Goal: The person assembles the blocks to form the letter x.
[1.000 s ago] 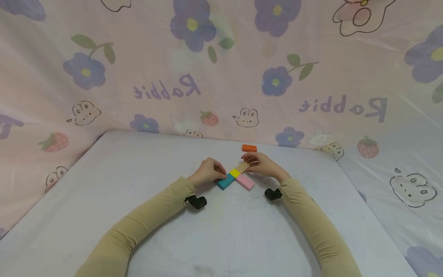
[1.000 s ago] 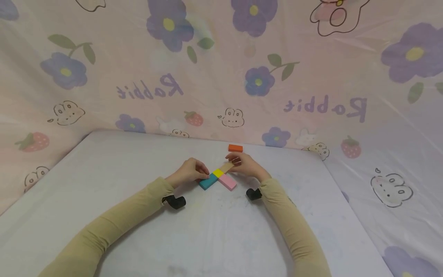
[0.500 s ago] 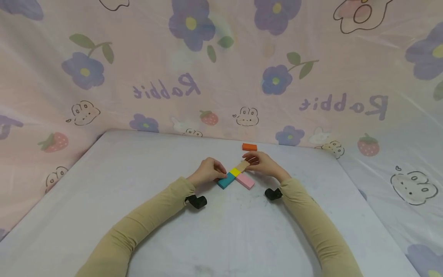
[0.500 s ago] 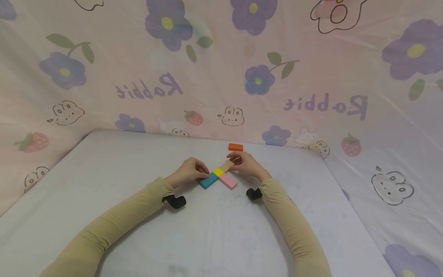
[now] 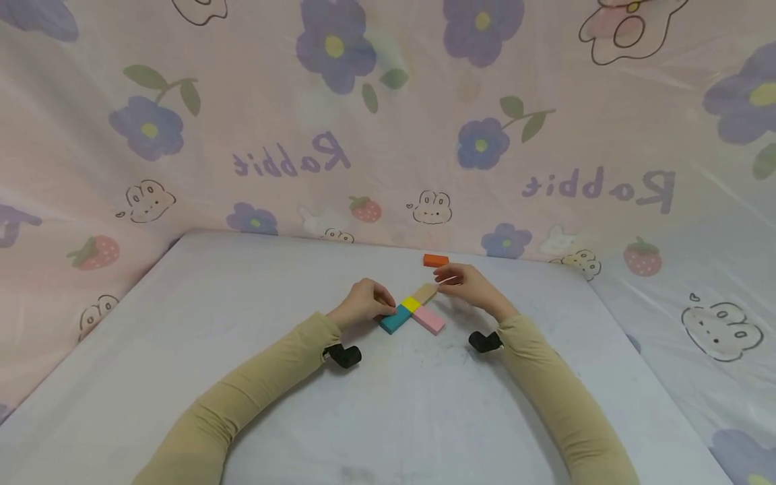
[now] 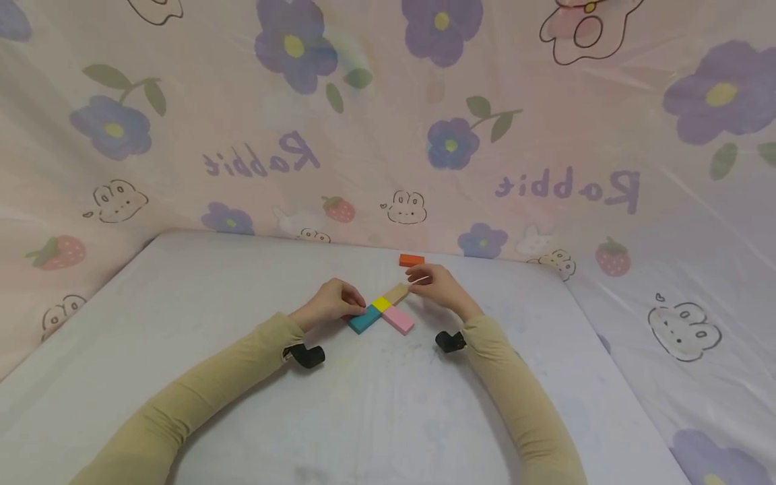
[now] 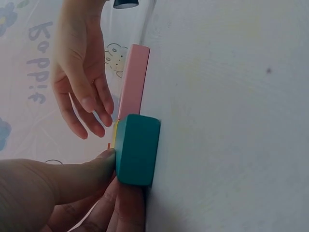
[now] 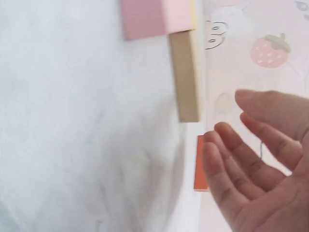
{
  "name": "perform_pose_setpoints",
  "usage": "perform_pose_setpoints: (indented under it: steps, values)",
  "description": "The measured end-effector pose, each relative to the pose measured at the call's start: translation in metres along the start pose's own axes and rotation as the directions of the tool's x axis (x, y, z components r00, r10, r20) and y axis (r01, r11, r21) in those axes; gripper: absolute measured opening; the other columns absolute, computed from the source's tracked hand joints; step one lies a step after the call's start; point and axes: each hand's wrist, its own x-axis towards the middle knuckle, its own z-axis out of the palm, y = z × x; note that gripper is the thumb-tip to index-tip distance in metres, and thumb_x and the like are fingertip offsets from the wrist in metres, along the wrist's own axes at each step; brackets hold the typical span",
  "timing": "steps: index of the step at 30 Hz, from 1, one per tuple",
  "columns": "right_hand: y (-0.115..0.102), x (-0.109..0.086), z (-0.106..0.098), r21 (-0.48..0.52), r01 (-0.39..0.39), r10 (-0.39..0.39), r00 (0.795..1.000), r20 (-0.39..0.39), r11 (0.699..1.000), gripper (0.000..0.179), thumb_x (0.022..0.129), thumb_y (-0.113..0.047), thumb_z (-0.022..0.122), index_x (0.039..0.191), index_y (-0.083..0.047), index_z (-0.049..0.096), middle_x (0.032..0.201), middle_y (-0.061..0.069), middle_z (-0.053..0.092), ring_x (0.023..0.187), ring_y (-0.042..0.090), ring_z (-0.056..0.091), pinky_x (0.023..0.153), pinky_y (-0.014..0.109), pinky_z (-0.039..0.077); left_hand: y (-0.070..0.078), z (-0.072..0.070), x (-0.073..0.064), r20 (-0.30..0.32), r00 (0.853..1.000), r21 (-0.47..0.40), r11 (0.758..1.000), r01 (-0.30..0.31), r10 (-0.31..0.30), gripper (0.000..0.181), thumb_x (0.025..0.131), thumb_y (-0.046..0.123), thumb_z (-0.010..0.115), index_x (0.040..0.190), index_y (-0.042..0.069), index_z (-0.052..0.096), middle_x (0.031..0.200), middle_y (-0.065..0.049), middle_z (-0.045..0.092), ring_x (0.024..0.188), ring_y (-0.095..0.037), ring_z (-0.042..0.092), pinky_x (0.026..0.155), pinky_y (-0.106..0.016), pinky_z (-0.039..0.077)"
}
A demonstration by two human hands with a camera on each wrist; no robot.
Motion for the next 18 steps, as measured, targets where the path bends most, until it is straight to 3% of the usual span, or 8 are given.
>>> perform_pose_setpoints:
  steps: [9,14,18]
  values:
    - [-0.011,-0.019,-0.007,0.177,-0.151,0.143,0.988,0.057,0.973,0.043,0.092,-0.009,0.063,0.129,0.009,0.05,0.122,0.027,0.058,0.108,0.038,0.058,0.086,0.037,0.052,0.003,0.0,-0.002,-0.007,1.0,0.004,1.0,-0.003,0.003,0.01,0.081,0.009,0.076,0.087,0.002,0.072,0.075,-0.004,0.065,0.062,-0.013,0.059,0.06,-0.024,0.053]
    - [-0.014,-0.03,-0.004,0.252,-0.188,0.165,0.98,0.109,0.949,0.044,0.092,-0.008,0.063,0.13,0.009,0.049,0.122,0.028,0.057,0.11,0.039,0.057,0.087,0.039,0.052,0.003,0.001,-0.002,-0.003,1.0,0.001,1.0,-0.004,0.004,0.01,0.081,0.009,0.076,0.086,0.002,0.072,0.075,-0.004,0.065,0.062,-0.013,0.059,0.06,-0.023,0.053]
    - [-0.018,-0.035,0.001,0.257,-0.219,0.191,0.973,0.13,0.941,0.042,0.092,-0.008,0.063,0.13,0.006,0.051,0.12,0.026,0.059,0.106,0.037,0.059,0.088,0.04,0.051,0.001,0.001,-0.002,-0.006,1.0,0.008,1.0,0.006,-0.006,0.01,0.082,0.011,0.076,0.087,0.003,0.072,0.076,-0.004,0.065,0.063,-0.014,0.059,0.06,-0.023,0.052]
